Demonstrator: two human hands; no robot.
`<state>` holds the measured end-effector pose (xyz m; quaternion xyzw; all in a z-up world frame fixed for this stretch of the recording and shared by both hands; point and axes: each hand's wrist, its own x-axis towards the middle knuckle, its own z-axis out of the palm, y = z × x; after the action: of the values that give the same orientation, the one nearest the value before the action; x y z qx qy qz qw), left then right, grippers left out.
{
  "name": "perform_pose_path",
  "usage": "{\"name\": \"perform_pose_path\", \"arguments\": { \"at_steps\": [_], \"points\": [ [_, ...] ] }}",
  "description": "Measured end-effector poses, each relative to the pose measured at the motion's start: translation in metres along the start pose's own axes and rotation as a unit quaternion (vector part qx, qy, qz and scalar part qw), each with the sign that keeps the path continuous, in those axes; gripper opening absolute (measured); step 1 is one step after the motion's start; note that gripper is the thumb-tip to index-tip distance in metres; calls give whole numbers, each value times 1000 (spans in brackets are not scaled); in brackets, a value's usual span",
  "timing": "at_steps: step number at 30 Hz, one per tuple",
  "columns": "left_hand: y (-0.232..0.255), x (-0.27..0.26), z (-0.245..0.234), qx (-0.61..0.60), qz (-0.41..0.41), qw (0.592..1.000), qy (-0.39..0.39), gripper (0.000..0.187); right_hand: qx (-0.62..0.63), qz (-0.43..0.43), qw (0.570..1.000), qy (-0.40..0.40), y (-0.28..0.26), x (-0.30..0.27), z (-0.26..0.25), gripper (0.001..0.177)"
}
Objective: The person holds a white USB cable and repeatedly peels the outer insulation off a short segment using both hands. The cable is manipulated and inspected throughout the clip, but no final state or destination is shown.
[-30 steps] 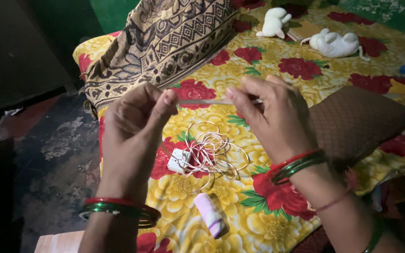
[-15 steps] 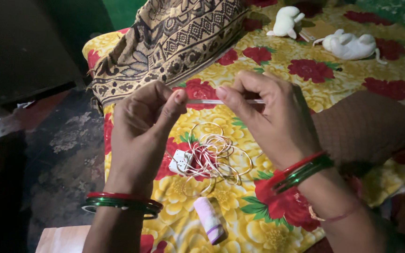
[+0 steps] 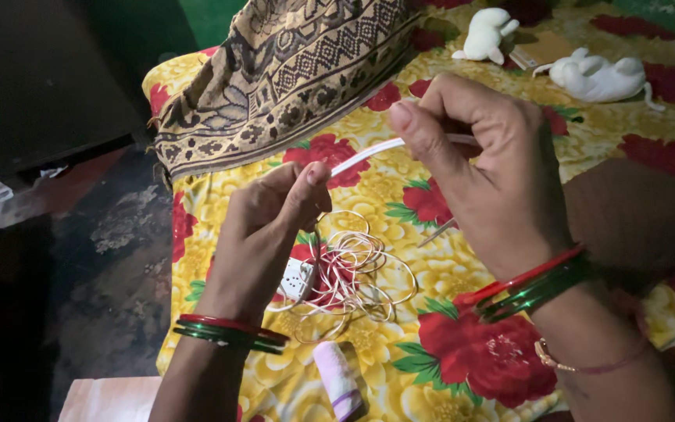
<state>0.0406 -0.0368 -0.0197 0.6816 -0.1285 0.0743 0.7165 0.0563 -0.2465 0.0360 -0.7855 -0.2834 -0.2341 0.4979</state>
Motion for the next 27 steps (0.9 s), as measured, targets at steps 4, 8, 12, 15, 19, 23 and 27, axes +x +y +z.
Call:
{"name": "perform_pose_path", "arguments": {
  "at_steps": [4, 8, 12, 15, 19, 23, 27],
  "points": [
    [-6, 6, 2, 13, -10, 1000, 22, 26, 2, 17, 1000, -22, 17, 0, -3, 37],
    [-2, 10, 5, 21, -6, 998, 63, 25, -64, 34, 997, -17, 32, -7, 0, 32],
    [10, 9, 7, 60, 26, 996, 58, 27, -167, -27, 985, -44, 45, -15, 7, 32],
    [17, 8, 12, 129, -6, 989, 73, 28, -191, -93, 976, -35, 50, -19, 3, 36],
    [17, 12, 20, 131, -13, 989, 65, 28, -156, -22, 986, -59, 53, -14, 0, 34],
    [17, 16, 24, 139, 7, 988, 69, 27, -92, 51, 992, -75, 51, -8, -4, 36],
    [15, 21, 30, 153, 26, 986, 65, 26, -64, 115, 988, -84, 53, -5, -3, 39]
  ]
}}
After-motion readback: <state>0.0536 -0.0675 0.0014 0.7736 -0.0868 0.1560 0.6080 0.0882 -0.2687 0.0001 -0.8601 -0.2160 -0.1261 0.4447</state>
